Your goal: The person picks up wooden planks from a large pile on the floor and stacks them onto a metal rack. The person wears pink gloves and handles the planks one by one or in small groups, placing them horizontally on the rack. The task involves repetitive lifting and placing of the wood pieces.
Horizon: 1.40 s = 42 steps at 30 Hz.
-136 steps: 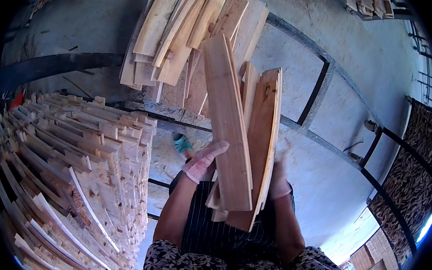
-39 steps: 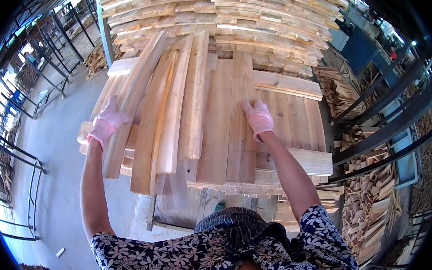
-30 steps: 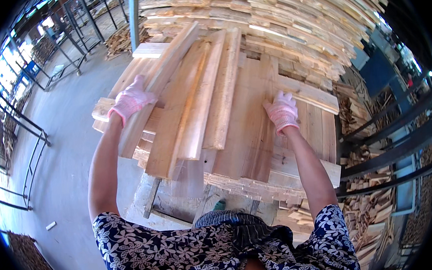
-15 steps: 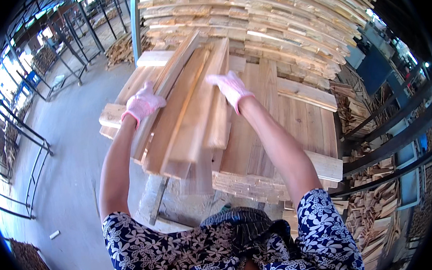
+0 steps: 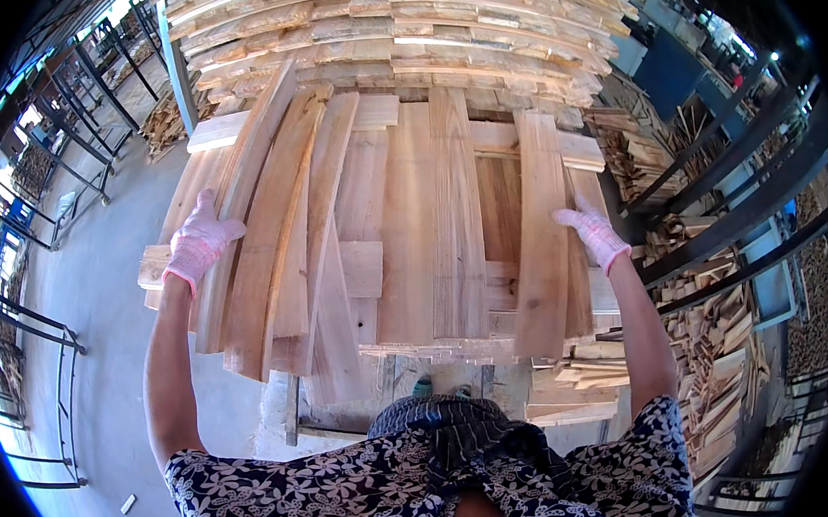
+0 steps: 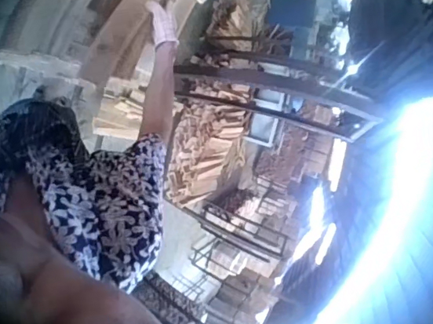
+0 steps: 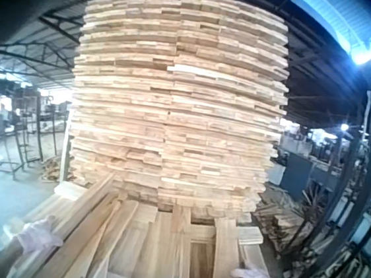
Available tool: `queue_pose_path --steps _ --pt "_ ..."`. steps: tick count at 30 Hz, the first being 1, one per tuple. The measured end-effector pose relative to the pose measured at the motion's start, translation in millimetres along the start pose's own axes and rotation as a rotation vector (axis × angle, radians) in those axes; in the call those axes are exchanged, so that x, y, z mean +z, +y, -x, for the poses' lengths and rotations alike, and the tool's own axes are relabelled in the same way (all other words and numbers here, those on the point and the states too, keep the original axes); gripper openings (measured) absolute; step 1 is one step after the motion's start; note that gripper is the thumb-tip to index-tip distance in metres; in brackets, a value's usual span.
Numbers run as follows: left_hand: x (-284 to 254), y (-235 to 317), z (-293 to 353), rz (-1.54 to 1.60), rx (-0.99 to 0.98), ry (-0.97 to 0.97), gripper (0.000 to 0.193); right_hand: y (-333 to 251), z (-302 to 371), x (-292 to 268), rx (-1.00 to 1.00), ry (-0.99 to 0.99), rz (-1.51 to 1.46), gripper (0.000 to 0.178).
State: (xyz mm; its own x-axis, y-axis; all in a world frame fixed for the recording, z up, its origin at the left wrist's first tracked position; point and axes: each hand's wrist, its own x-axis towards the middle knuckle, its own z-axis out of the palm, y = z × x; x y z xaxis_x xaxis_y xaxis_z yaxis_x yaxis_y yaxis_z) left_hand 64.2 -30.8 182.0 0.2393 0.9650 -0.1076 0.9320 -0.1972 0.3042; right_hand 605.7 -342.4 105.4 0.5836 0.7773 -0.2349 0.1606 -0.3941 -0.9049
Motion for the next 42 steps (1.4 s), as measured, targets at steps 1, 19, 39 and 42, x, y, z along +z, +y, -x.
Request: queue_pose_path --steps 1,19,39,42 --pt "-2 1 -3 0.011 0.002 0.021 0.09 1 -8 -11 -0.004 0.028 0.2 0.089" --pt "-24 21 16 0.053 -0.045 -0.06 0.08 -140 -7 173 -0.409 0.164 1.071 0.068" --pt "-18 0 -1 0.062 0.052 -0.031 0.096 -162 10 306 -0.492 -0.068 0.137 0.073" --pt "1 -22 -20 0.008 0.093 0.016 0.101 -142 5 213 -0.463 -0.043 0.034 0.058"
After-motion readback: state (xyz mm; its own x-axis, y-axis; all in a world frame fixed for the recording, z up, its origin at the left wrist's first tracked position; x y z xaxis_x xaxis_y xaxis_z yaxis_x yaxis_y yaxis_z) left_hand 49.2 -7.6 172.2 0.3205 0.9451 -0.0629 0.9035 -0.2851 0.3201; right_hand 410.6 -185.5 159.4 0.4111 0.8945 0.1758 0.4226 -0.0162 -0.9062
